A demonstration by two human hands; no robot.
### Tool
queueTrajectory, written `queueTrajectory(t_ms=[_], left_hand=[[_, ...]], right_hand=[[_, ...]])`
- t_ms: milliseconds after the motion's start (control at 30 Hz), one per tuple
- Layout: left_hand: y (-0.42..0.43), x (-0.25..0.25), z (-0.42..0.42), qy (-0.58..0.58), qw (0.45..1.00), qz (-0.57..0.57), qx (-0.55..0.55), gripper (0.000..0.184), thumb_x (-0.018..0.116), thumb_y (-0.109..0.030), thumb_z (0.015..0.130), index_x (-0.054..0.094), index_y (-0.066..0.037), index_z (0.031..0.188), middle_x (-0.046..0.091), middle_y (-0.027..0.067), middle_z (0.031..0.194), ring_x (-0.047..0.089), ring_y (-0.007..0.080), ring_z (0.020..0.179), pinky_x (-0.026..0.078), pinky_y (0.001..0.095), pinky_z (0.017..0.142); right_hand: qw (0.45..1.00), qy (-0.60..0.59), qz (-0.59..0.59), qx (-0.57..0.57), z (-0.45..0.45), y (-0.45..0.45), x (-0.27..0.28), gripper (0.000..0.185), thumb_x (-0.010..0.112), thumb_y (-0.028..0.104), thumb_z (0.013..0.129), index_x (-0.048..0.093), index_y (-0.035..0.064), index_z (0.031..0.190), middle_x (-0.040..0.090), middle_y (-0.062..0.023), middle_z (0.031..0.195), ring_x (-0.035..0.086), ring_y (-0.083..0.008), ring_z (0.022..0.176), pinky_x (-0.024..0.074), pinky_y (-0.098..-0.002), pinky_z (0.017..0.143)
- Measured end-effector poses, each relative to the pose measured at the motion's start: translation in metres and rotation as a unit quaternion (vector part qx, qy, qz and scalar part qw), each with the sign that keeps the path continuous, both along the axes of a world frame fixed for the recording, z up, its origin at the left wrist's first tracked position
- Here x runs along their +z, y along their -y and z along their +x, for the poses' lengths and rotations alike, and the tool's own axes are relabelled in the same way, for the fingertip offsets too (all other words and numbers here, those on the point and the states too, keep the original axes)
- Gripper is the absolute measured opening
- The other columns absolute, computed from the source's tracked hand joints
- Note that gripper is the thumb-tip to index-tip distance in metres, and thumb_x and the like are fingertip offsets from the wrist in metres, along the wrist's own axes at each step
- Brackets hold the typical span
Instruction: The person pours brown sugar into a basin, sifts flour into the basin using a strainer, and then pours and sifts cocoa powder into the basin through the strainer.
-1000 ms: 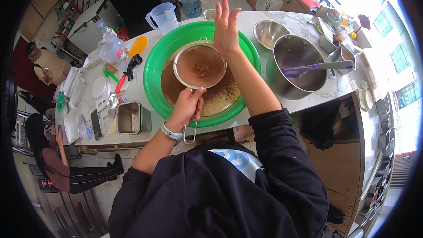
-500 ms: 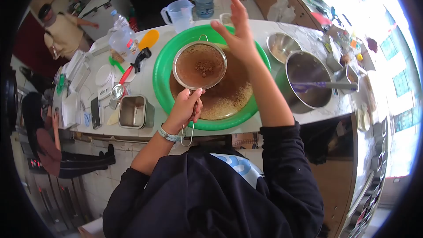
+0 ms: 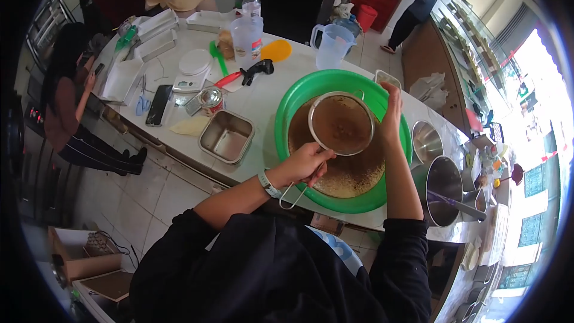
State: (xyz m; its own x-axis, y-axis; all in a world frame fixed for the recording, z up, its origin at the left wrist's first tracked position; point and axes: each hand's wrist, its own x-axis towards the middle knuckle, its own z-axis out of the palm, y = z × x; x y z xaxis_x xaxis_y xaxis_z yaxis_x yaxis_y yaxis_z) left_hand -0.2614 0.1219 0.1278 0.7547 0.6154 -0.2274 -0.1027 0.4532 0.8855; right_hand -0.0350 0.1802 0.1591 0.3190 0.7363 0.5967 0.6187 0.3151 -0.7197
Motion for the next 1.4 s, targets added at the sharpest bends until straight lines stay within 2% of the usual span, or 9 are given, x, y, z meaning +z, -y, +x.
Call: queueTrajectory(t_ms=[167, 367, 433, 500, 700, 833, 933, 1067, 1400], left_hand=[[-0.002, -0.001, 0.002, -0.011, 1.000, 0.006, -0.013, 0.029, 0.039, -0.023, 0.094, 0.043, 0.004, 0.105, 0.048, 0.0030, 0.053, 0.046, 0.0102, 0.034, 0.030, 0.0210, 0.030], [-0.003, -0.003, 0.002, 0.027, 0.999, -0.018, -0.031, 0.027, 0.037, -0.024, 0.095, 0.042, 0.002, 0.102, 0.048, 0.0027, 0.053, 0.046, 0.0102, 0.035, 0.032, 0.0215, 0.031], [-0.002, -0.003, 0.001, 0.040, 0.998, -0.018, -0.038, 0.026, 0.037, -0.023, 0.095, 0.041, 0.002, 0.101, 0.048, 0.0028, 0.053, 0.046, 0.0102, 0.035, 0.033, 0.0217, 0.031], [-0.002, -0.004, 0.001, 0.051, 0.998, -0.017, -0.043, 0.025, 0.037, -0.023, 0.095, 0.041, 0.001, 0.099, 0.048, 0.0031, 0.052, 0.047, 0.0103, 0.035, 0.033, 0.0219, 0.031], [-0.001, -0.007, -0.003, 0.109, 0.991, 0.048, -0.065, 0.019, 0.040, -0.012, 0.089, 0.043, 0.002, 0.102, 0.046, 0.0046, 0.048, 0.046, 0.0113, 0.034, 0.033, 0.0230, 0.031], [-0.004, -0.006, -0.003, 0.078, 0.993, 0.051, -0.068, 0.014, 0.040, -0.012, 0.089, 0.043, 0.001, 0.094, 0.047, 0.0053, 0.050, 0.046, 0.0112, 0.034, 0.033, 0.0233, 0.030], [-0.003, -0.008, 0.000, 0.061, 0.996, 0.020, -0.065, 0.016, 0.039, -0.016, 0.092, 0.041, -0.001, 0.089, 0.048, 0.0051, 0.051, 0.046, 0.0115, 0.034, 0.033, 0.0234, 0.029], [-0.007, -0.014, 0.001, 0.076, 0.993, -0.021, -0.089, 0.022, 0.038, -0.020, 0.094, 0.042, 0.000, 0.101, 0.047, 0.0035, 0.053, 0.044, 0.0109, 0.034, 0.033, 0.0229, 0.030], [-0.010, -0.008, -0.005, 0.058, 0.991, -0.086, -0.083, 0.026, 0.043, -0.023, 0.093, 0.044, 0.001, 0.102, 0.046, 0.0020, 0.054, 0.042, 0.0089, 0.033, 0.030, 0.0202, 0.029]], right_hand=[[0.983, -0.105, -0.022, 0.151, -0.047, -0.031, 0.055, 0.023, 0.053, 0.025, 0.089, 0.055, 0.0029, 0.097, 0.057, -0.0105, 0.096, 0.056, -0.0104, 0.086, 0.0431, -0.0207, 0.074], [0.928, 0.076, -0.206, 0.301, -0.155, -0.079, 0.103, 0.058, 0.045, 0.047, 0.088, 0.048, -0.0014, 0.120, 0.056, -0.0146, 0.113, 0.050, -0.0211, 0.105, 0.0339, -0.0309, 0.095], [0.884, 0.070, -0.315, 0.338, -0.190, -0.103, 0.102, 0.068, 0.044, 0.056, 0.085, 0.047, -0.0007, 0.122, 0.038, -0.0167, 0.132, 0.037, -0.0254, 0.122, 0.0294, -0.0363, 0.100], [0.876, -0.074, -0.337, 0.337, -0.224, -0.138, 0.088, 0.074, 0.049, 0.054, 0.084, 0.031, 0.0008, 0.132, 0.036, -0.0183, 0.132, 0.037, -0.0283, 0.121, 0.0310, -0.0393, 0.100], [0.836, -0.334, -0.361, 0.243, -0.283, -0.221, 0.068, 0.058, 0.055, 0.042, 0.083, 0.045, -0.0017, 0.120, 0.047, -0.0197, 0.118, 0.056, -0.0281, 0.095, 0.0483, -0.0386, 0.074], [0.880, -0.247, -0.308, 0.263, -0.275, -0.252, 0.051, 0.024, 0.053, 0.023, 0.083, 0.059, 0.0009, 0.089, 0.057, -0.0072, 0.071, 0.058, -0.0181, 0.062, 0.0412, -0.0308, 0.045], [0.927, -0.008, -0.328, 0.183, -0.250, -0.227, 0.080, 0.021, 0.050, 0.020, 0.084, 0.059, 0.0012, 0.091, 0.059, -0.0097, 0.068, 0.060, -0.0201, 0.063, 0.0451, -0.0322, 0.051], [0.946, 0.259, -0.066, 0.185, -0.176, -0.144, 0.118, 0.023, 0.049, 0.022, 0.088, 0.055, 0.0034, 0.101, 0.055, -0.0080, 0.066, 0.055, -0.0181, 0.062, 0.0437, -0.0306, 0.059], [0.871, 0.287, -0.397, 0.039, -0.017, 0.100, 0.103, 0.016, 0.052, 0.015, 0.084, 0.056, 0.0058, 0.097, 0.054, -0.0092, 0.060, 0.052, -0.0168, 0.054, 0.0382, -0.0317, 0.050]])
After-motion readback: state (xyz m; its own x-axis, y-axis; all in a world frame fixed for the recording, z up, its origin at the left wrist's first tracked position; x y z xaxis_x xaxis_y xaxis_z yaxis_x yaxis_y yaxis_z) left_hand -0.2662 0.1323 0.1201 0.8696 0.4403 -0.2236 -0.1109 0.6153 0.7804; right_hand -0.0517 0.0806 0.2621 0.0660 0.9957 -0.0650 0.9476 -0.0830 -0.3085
